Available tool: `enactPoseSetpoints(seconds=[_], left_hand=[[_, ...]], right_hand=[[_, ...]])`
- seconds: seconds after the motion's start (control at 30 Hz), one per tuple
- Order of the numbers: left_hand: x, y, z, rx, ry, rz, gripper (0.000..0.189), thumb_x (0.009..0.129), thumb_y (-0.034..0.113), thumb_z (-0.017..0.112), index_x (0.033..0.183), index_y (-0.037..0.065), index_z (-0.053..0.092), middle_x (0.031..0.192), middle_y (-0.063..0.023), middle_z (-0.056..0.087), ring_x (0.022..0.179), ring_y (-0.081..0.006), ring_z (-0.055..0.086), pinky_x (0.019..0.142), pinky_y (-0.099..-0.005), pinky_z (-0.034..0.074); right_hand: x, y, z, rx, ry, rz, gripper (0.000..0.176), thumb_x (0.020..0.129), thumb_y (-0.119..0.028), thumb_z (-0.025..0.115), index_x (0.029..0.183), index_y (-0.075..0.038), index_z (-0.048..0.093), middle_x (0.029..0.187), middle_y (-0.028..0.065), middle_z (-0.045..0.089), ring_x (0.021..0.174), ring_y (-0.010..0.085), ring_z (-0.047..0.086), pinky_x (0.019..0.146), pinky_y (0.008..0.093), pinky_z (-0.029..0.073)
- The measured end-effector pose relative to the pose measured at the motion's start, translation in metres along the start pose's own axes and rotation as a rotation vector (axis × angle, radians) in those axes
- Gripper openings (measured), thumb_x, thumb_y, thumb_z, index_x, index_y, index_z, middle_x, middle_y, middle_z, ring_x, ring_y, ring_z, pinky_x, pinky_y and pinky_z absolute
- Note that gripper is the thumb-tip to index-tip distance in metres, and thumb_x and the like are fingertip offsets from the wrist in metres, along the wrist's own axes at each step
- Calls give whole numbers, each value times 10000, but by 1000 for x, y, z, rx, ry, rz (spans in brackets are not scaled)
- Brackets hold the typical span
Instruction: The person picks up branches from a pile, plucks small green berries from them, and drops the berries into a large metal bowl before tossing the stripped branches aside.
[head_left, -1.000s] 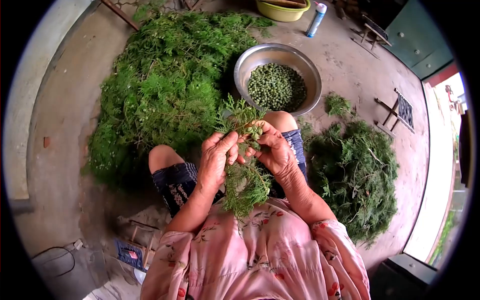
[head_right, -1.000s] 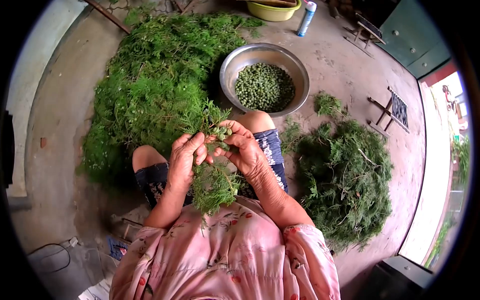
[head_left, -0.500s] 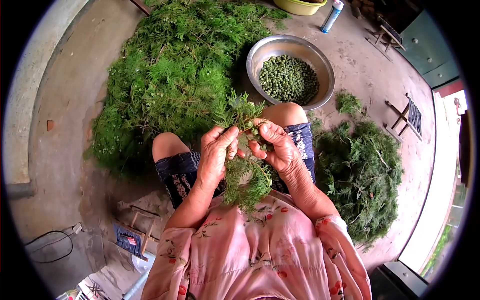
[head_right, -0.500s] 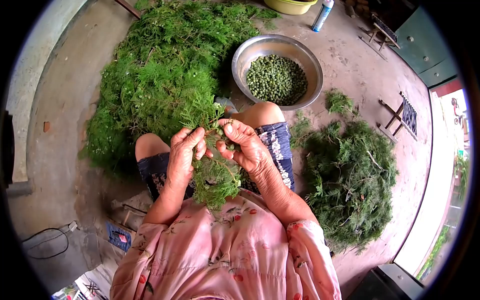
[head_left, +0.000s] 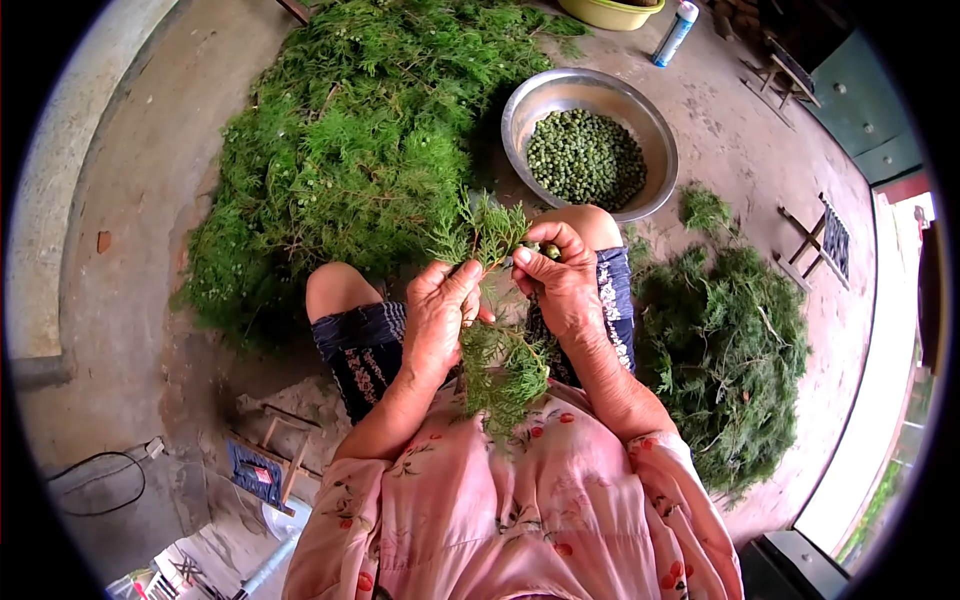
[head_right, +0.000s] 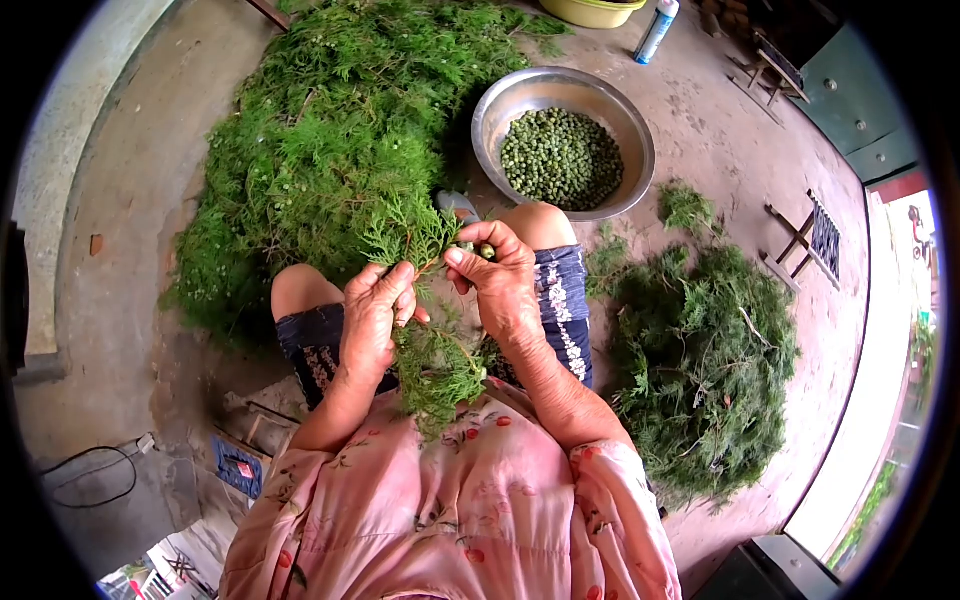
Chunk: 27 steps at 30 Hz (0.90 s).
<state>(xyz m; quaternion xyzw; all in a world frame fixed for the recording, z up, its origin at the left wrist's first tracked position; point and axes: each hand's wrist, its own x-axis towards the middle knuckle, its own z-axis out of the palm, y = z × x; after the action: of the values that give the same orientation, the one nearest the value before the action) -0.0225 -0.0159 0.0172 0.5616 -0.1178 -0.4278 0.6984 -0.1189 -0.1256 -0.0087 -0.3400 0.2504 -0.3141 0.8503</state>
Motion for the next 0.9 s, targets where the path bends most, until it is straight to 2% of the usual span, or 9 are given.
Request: enactPoseSetpoints(seconds=[0.23,0.3,0.33,0.4,0.47,0.53,0.6,0.73,0.9], left_hand=[[-3,6,2,-32,17,-29,180,849,163,585,745,24,539,527,10,418,419,-79,368,452,-271,453],[-3,4,-2,-52,17,-12,176,847,162,587,742,29,539,526,11,418,414,-79,363,451,-273,454],[-4,4,-5,-72,16,6,172,846,160,589,739,35,539,525,11,417,409,-79,359,450,-274,456],[-6,10,-14,-75,38,24,185,844,158,590,716,42,522,519,11,418,400,-85,359,451,-284,452],[-5,19,-16,-115,57,-56,192,847,162,584,723,28,525,514,12,417,393,-89,364,457,-294,445],[-4,19,-18,-166,41,-83,193,849,164,579,730,23,524,512,14,411,388,-90,363,458,-298,441],[-2,19,-19,-222,29,-97,194,852,166,574,738,17,524,510,15,405,384,-92,363,460,-302,437],[0,16,-22,-261,-27,-139,178,862,147,549,755,7,522,523,12,391,403,-90,362,464,-294,449],[1,14,-19,-189,18,-128,178,857,148,550,748,10,522,513,7,396,400,-92,366,464,-294,447]], right_hand=[[3,1,13,45,108,33,132,784,14,614,890,-45,562,707,34,583,547,84,522,454,193,393],[5,3,15,-29,138,-79,140,783,23,608,896,-45,561,719,44,584,525,81,492,455,195,381],[10,-2,13,-148,278,-107,97,795,6,595,878,-37,568,719,44,586,497,78,456,446,195,366],[24,-15,-4,48,242,-85,78,826,-34,549,902,-38,567,698,22,566,575,102,519,475,209,401],[21,-20,-1,78,202,11,46,823,-56,565,858,-27,559,690,32,560,578,118,518,468,215,401],[20,-13,2,194,-43,225,35,821,-37,571,854,-36,560,678,58,559,557,145,500,455,220,369],[20,-1,3,348,-242,283,39,814,-31,569,851,-30,558,738,77,568,673,161,559,486,224,407],[9,4,13,340,-175,430,128,826,-50,564,950,-20,561,797,62,584,687,152,557,552,241,455],[2,-1,18,227,-115,431,205,821,-74,600,1024,-56,577,820,21,592,690,118,558,518,214,440]])
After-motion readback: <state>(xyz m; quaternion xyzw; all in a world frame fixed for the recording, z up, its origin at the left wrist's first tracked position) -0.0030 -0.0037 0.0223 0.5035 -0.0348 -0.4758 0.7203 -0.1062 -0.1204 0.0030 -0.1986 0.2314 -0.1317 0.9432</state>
